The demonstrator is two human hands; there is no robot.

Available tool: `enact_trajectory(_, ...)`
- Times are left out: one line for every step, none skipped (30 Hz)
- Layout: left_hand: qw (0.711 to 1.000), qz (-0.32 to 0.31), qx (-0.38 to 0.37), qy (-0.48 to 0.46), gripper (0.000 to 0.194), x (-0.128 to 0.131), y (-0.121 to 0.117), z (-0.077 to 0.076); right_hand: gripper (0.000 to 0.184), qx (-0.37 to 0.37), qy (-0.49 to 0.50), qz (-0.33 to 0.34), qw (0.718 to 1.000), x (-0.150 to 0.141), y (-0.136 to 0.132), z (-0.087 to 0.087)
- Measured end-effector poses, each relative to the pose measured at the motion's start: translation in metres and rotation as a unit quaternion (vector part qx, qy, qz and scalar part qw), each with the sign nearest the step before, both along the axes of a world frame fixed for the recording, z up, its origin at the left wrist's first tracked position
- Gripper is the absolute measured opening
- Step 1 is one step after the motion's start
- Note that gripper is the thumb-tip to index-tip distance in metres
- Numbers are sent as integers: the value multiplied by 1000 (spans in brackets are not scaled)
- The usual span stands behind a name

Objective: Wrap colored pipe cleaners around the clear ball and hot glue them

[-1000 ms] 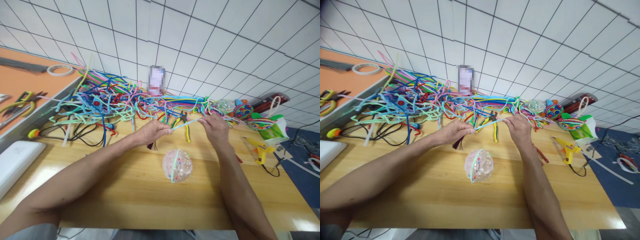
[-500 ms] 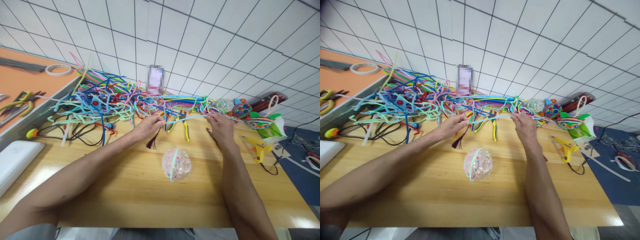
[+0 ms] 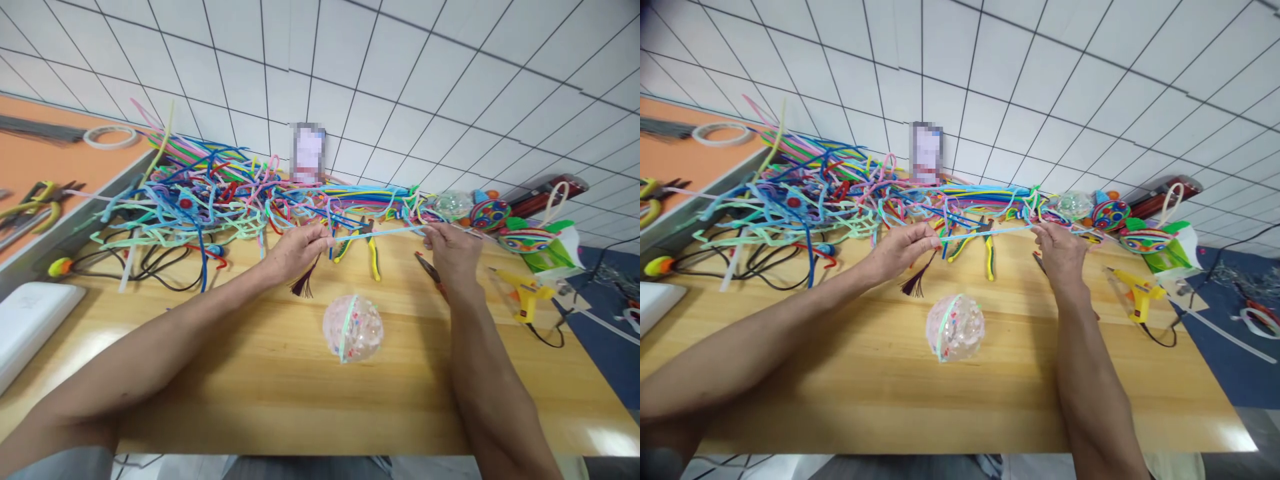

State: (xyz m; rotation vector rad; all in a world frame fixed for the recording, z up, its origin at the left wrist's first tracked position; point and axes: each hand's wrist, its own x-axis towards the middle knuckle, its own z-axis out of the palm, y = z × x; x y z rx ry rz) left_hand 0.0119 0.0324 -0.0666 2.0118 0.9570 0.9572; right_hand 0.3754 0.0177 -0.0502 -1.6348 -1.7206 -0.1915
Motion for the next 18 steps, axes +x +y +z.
enact_trajectory(999, 16, 32, 11, 27, 0, -2, 1, 27, -1, -1, 0, 1000, 1, 1, -1)
enact_trajectory(997, 33, 59, 31, 27, 0, -3, 1, 27, 0, -9, 2, 1000, 2, 2, -1)
enact_trajectory(994, 51, 79, 58, 26, 0, -4, 1, 26, 1, -24, 7, 1000, 3, 2, -2)
enact_trajectory(989, 71, 92, 90, 26, -1, -4, 1, 26, -1, -43, 14, 999, 4, 3, -4)
enact_trajectory(983, 94, 100, 123, 26, -2, -4, 2, 26, -8, -66, 25, 997, 5, 4, -5)
enact_trajectory(975, 118, 106, 155, 27, -4, -2, 2, 26, -19, -88, 37, 995, 6, 5, -7)
enact_trajectory(967, 138, 110, 182, 27, -5, -1, 3, 26, -32, -106, 49, 993, 7, 6, -10)
enact_trajectory(960, 154, 113, 204, 27, -7, 1, 5, 26, -45, -119, 59, 990, 7, 7, -13)
enact_trajectory(955, 165, 115, 219, 27, -8, 3, 6, 26, -56, -129, 65, 988, 7, 9, -16)
enact_trajectory(951, 170, 117, 229, 27, -10, 4, 8, 25, -67, -138, 66, 986, 7, 10, -19)
enact_trajectory(950, 170, 118, 235, 26, -11, 6, 9, 25, -76, -145, 61, 985, 8, 12, -21)
enact_trajectory(951, 166, 115, 233, 25, -11, 7, 11, 25, -81, -149, 53, 984, 8, 13, -21)
enact_trajectory(955, 160, 109, 224, 24, -11, 7, 12, 24, -78, -152, 44, 984, 7, 14, -20)
enact_trajectory(962, 152, 99, 205, 23, -10, 7, 13, 23, -67, -152, 39, 985, 6, 13, -17)
enact_trajectory(970, 144, 86, 178, 24, -9, 6, 14, 22, -46, -150, 35, 987, 3, 11, -12)
enact_trajectory(977, 138, 71, 146, 25, -8, 4, 15, 24, -18, -144, 31, 989, -3, 8, -5)
enact_trajectory(983, 134, 59, 112, 26, -6, 2, 16, 27, 12, -134, 25, 991, -11, 3, 3)
enact_trajectory(987, 132, 51, 81, 26, -4, -1, 17, 30, 34, -118, 18, 992, -22, -4, 12)
